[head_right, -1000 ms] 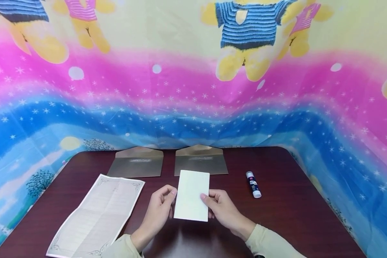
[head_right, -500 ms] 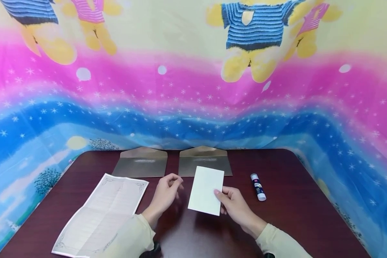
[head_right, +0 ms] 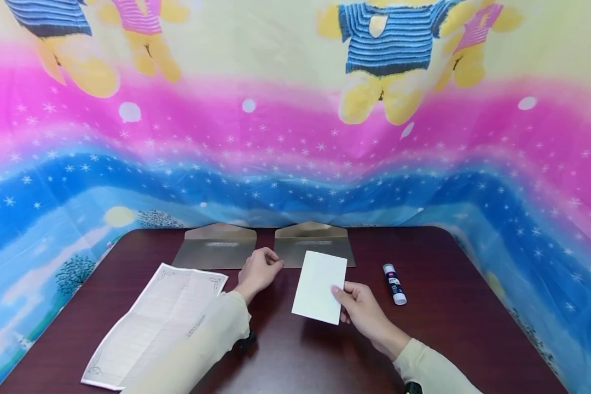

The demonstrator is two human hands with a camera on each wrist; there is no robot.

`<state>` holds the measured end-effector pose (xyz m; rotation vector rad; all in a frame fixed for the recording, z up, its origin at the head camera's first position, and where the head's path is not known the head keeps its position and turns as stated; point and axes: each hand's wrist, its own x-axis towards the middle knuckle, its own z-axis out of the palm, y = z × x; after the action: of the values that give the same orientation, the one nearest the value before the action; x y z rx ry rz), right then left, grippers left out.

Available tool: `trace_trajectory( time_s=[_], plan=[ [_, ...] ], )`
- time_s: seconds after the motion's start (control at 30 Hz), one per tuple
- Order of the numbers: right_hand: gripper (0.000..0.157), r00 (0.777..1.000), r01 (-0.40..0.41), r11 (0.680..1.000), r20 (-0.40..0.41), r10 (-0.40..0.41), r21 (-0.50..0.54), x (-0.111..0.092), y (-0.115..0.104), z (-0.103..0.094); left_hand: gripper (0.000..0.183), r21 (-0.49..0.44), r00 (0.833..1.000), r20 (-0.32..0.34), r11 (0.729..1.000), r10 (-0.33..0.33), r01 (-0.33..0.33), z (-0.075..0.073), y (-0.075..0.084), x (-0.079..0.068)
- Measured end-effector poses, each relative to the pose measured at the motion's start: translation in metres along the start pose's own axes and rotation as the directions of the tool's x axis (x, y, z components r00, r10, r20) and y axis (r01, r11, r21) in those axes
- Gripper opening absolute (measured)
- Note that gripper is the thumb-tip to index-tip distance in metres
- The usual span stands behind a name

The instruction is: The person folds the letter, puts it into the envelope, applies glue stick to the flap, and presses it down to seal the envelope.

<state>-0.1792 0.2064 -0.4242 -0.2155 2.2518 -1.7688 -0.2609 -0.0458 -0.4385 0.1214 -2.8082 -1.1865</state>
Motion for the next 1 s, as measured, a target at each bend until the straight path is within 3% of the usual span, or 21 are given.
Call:
trace_trajectory(
  time_s=[0.3, 0.6, 0.77, 0.87, 1.0],
  plan=[
    [0.045, 1.0, -0.001, 1.0, -0.009, 0.001, -0.007, 0.002, 0.002, -0.001, 0.038, 0.12, 0.994, 0.041, 0.988, -0.106, 0.101, 0.014, -0.001, 0.024],
    [0.045, 1.0, 0.007, 1.0, 0.002, -0.007, -0.009, 0.003, 0.0, 0.001, 0.081, 0.251, 0.979, -0.033, 0.946, -0.202, 0.204, 0.032, -0.001, 0.037],
    [0.045, 1.0, -0.008, 1.0, -0.012, 0.008, -0.008, 0.004, 0.0, 0.001, 0.093, 0.404, 0.984, -0.087, 0.897, -0.156, 0.178, 0.045, 0.0, 0.041],
    [0.046, 1.0, -0.013, 1.0, -0.014, 0.013, -0.007, 0.004, 0.0, -0.001, 0.089, 0.483, 0.989, -0.091, 0.863, -0.116, 0.146, 0.049, 0.001, 0.039],
    [0.045, 1.0, -0.013, 1.0, -0.01, 0.013, -0.009, 0.005, -0.001, -0.002, 0.082, 0.518, 0.993, -0.069, 0.848, -0.094, 0.117, 0.045, 0.003, 0.037]
  ],
)
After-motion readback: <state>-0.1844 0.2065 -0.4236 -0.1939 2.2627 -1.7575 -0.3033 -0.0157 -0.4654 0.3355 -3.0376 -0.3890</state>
